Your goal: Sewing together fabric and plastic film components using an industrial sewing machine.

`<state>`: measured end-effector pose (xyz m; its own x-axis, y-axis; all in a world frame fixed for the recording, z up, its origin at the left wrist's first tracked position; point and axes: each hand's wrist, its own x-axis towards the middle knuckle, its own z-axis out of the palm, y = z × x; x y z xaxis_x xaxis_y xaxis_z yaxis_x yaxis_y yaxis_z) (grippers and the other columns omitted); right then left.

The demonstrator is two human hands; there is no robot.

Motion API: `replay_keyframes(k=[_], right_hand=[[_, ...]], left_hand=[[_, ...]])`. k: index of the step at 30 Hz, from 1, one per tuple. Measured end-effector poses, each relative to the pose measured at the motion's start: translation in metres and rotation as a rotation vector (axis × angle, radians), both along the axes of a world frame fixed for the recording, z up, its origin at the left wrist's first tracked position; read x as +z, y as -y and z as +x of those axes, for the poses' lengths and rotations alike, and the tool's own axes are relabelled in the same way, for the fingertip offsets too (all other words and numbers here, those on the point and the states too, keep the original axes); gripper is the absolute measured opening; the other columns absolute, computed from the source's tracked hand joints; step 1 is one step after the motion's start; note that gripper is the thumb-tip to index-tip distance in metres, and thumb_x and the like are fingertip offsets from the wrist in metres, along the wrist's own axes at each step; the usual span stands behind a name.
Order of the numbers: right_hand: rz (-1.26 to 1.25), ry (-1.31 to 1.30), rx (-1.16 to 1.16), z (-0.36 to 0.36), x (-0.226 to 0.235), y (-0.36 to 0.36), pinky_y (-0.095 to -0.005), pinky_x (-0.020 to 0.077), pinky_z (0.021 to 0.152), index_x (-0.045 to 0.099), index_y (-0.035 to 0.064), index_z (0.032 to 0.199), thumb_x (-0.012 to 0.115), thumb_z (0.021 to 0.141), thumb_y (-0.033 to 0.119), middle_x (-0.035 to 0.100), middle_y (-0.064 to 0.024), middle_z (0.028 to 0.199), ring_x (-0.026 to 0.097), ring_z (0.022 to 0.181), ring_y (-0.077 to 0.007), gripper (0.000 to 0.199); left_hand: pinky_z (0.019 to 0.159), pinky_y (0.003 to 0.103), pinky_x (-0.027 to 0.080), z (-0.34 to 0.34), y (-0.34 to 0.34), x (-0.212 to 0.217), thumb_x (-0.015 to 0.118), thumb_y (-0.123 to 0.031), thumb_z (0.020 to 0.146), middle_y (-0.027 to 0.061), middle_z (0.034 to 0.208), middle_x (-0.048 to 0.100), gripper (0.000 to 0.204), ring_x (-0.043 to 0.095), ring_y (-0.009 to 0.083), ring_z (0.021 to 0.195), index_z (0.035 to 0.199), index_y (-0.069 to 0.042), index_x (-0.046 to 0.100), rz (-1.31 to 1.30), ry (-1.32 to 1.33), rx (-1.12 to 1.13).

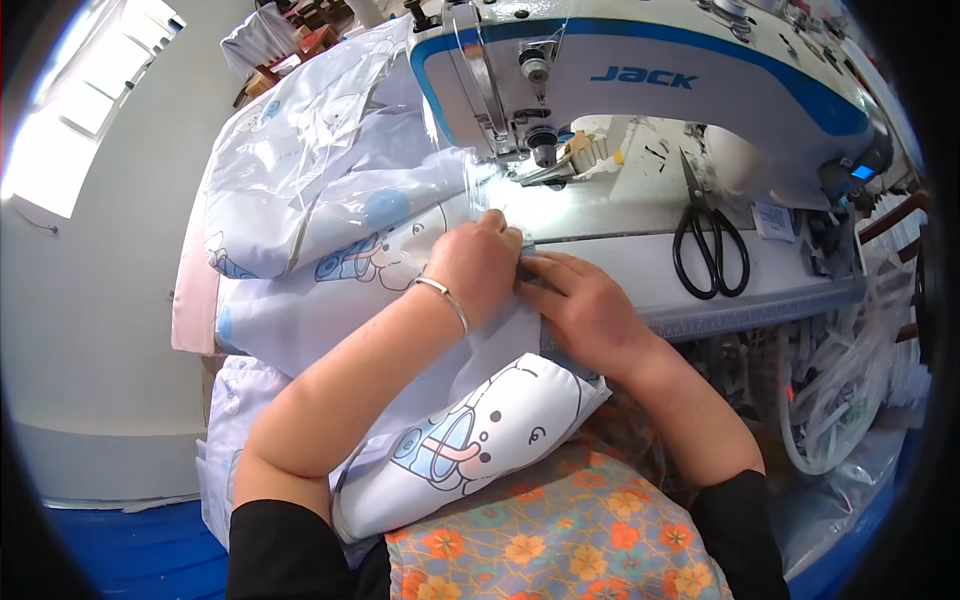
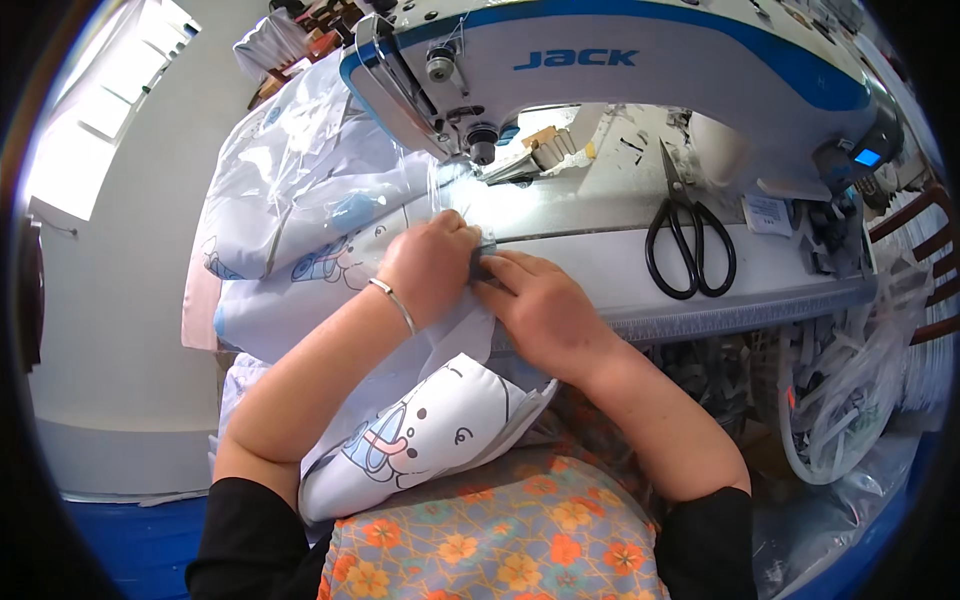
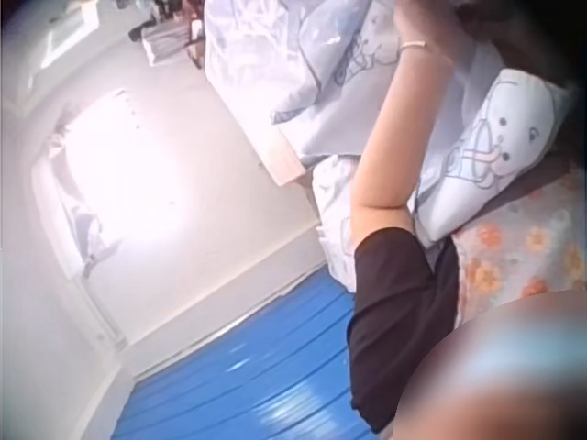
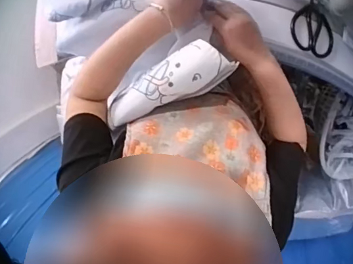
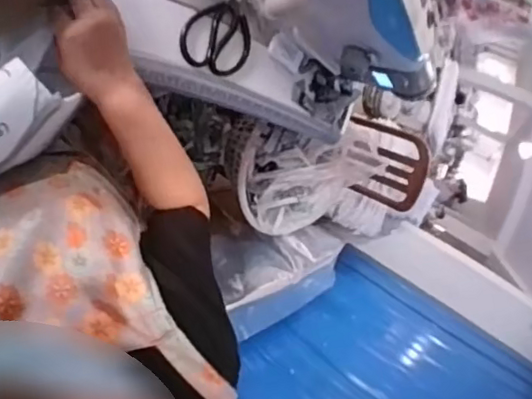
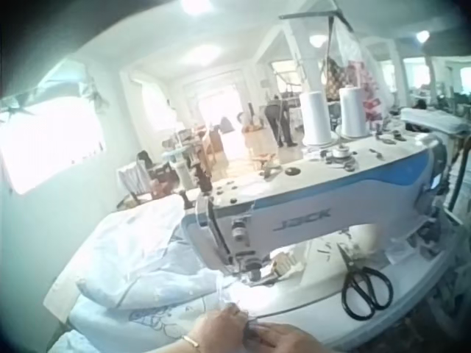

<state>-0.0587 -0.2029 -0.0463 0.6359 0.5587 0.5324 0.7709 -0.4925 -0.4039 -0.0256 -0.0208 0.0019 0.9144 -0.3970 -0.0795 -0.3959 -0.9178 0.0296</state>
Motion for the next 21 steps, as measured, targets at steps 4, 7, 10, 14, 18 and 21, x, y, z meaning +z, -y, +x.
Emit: replay_keyframes(k=[4,7,10,14,18,21], right_hand=[[-0.032,0.001,0.026,0.005,0.003,0.001,-0.0428,0.0532,0.096,0.070,0.0037,0.110,0.064,0.079,0.002,0.066,-0.0157,0.118,0.064,0.110,-0.0344,0.031],[-0.040,0.003,0.024,0.009,0.003,0.001,-0.0427,0.0534,0.096,0.069,0.0021,0.111,0.061,0.082,0.003,0.066,-0.0162,0.118,0.064,0.110,-0.0345,0.030],[-0.050,0.040,-0.003,0.016,0.002,-0.002,-0.0421,0.0539,0.096,0.068,0.0000,0.112,0.061,0.082,0.004,0.066,-0.0170,0.119,0.065,0.111,-0.0352,0.031],[-0.073,0.062,-0.015,0.026,-0.001,-0.005,-0.0416,0.0547,0.095,0.067,-0.0014,0.112,0.059,0.084,0.003,0.065,-0.0185,0.120,0.064,0.113,-0.0365,0.030],[-0.093,0.020,-0.008,0.037,0.000,-0.008,-0.0409,0.0545,0.094,0.066,-0.0013,0.112,0.058,0.086,0.002,0.065,-0.0192,0.119,0.064,0.112,-0.0363,0.027],[-0.050,-0.135,0.016,0.047,0.008,-0.016,-0.0405,0.0537,0.094,0.066,-0.0011,0.113,0.058,0.086,0.002,0.065,-0.0194,0.119,0.064,0.111,-0.0360,0.028]], left_hand=[[0.081,0.044,0.054,-0.003,-0.001,-0.006,0.055,-0.008,0.088,0.0149,0.102,0.063,0.021,0.066,0.0346,0.095,0.106,-0.005,0.065,-0.089,0.004,0.031],[0.081,0.045,0.053,0.000,-0.002,-0.010,0.054,-0.008,0.087,0.0151,0.101,0.063,0.020,0.066,0.0353,0.094,0.105,-0.005,0.065,-0.177,0.056,0.018],[0.084,0.042,0.055,0.005,-0.002,-0.003,0.055,-0.009,0.088,0.0164,0.104,0.063,0.016,0.066,0.0319,0.097,0.097,-0.002,0.065,-0.209,0.029,-0.038],[0.085,0.040,0.054,0.015,-0.001,-0.009,0.054,-0.010,0.087,0.0146,0.102,0.064,0.016,0.066,0.0301,0.098,0.095,-0.003,0.066,-0.190,0.090,-0.094],[0.085,0.037,0.054,0.023,0.000,0.001,0.055,-0.011,0.087,0.0124,0.100,0.065,0.015,0.066,0.0277,0.099,0.091,-0.005,0.068,-0.046,0.099,-0.128],[0.080,0.038,0.053,0.031,-0.010,-0.002,0.057,-0.010,0.083,0.0118,0.095,0.065,0.012,0.066,0.0291,0.093,0.088,-0.005,0.067,-0.077,0.191,-0.168]])
